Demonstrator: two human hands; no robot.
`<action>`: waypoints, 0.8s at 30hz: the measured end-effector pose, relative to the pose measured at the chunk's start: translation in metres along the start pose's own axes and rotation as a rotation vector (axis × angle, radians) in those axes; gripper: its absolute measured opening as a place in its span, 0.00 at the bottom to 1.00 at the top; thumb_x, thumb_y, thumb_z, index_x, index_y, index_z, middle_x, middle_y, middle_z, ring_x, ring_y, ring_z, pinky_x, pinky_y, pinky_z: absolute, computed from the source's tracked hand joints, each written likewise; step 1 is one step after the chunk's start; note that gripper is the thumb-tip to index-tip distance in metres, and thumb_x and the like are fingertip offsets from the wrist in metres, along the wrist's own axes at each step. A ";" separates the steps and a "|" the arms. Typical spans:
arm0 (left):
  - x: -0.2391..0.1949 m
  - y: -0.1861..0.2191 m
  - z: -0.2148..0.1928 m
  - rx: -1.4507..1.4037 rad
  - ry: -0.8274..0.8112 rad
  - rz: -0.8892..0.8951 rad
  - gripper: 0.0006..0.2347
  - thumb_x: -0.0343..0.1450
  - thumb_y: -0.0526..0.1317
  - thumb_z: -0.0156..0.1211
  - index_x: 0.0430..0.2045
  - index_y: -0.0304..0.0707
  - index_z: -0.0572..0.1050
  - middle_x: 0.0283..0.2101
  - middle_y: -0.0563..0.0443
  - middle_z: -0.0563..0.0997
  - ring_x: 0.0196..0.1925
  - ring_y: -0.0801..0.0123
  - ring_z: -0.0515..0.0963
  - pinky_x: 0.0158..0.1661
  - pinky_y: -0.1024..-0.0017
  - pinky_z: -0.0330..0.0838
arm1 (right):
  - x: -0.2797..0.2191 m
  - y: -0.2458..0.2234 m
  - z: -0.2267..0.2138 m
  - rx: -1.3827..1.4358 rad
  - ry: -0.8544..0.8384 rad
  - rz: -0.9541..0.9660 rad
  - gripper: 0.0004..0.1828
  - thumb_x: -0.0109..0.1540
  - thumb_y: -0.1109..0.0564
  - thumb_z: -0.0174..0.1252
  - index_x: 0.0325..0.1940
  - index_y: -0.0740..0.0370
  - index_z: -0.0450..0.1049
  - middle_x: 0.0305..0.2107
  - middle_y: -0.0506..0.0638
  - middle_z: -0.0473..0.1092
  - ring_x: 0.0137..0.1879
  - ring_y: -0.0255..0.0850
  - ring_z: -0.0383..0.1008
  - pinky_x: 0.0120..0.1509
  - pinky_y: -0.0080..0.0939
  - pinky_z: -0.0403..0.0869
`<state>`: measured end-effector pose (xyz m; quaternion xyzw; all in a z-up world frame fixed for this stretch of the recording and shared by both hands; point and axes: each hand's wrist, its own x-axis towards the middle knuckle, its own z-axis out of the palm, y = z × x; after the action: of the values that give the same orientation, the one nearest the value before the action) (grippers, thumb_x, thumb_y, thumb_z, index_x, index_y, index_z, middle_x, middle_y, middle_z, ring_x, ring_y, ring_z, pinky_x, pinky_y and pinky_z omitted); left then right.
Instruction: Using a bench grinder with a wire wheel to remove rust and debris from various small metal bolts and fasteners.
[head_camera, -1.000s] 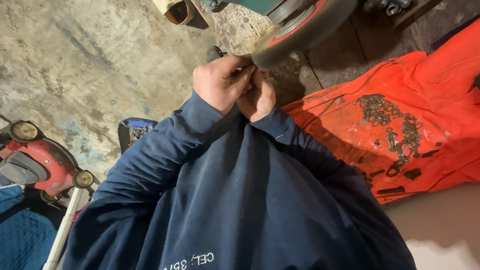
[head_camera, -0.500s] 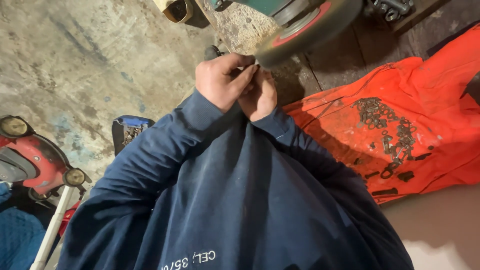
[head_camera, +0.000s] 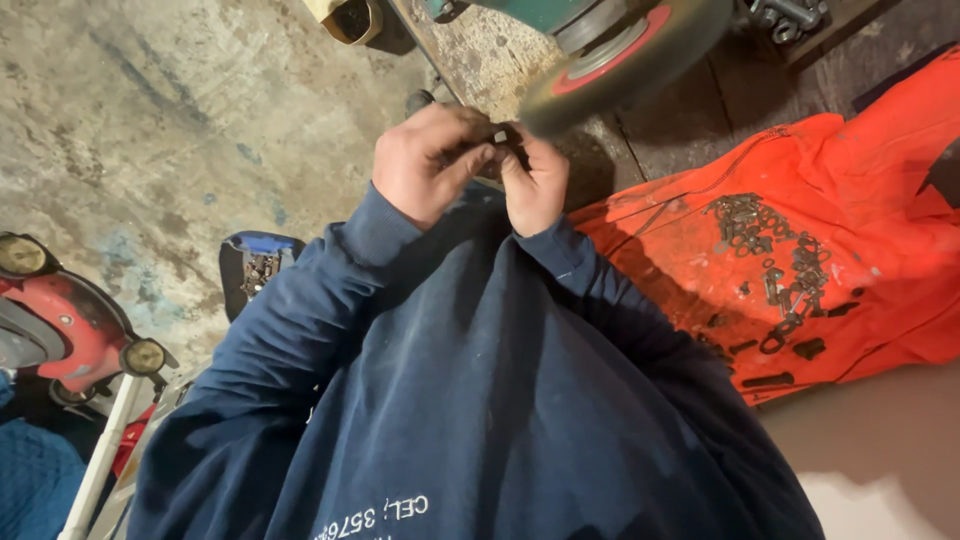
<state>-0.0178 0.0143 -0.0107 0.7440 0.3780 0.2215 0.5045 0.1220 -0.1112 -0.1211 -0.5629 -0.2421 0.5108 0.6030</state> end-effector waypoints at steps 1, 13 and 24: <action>0.000 -0.003 0.002 -0.155 0.048 0.022 0.07 0.70 0.32 0.69 0.41 0.34 0.81 0.43 0.46 0.82 0.44 0.60 0.83 0.44 0.69 0.78 | 0.000 0.004 -0.001 -0.128 -0.010 -0.073 0.12 0.72 0.61 0.58 0.57 0.70 0.74 0.44 0.48 0.75 0.50 0.32 0.73 0.58 0.32 0.74; 0.012 -0.010 0.022 -0.331 0.081 -0.132 0.04 0.67 0.32 0.72 0.27 0.35 0.81 0.34 0.49 0.81 0.40 0.65 0.80 0.43 0.70 0.75 | 0.005 0.020 0.008 0.875 -0.145 0.202 0.10 0.72 0.53 0.60 0.52 0.61 0.73 0.36 0.44 0.72 0.40 0.30 0.70 0.46 0.31 0.70; 0.019 -0.006 0.025 -0.282 0.090 -0.201 0.05 0.63 0.34 0.72 0.24 0.35 0.80 0.32 0.49 0.81 0.36 0.65 0.82 0.39 0.70 0.76 | 0.009 0.014 0.011 0.843 -0.119 0.232 0.09 0.71 0.53 0.60 0.46 0.62 0.73 0.34 0.43 0.70 0.38 0.29 0.68 0.43 0.30 0.68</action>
<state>0.0097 0.0160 -0.0265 0.6138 0.4379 0.2535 0.6060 0.1111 -0.1008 -0.1343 -0.2609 0.0177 0.6607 0.7037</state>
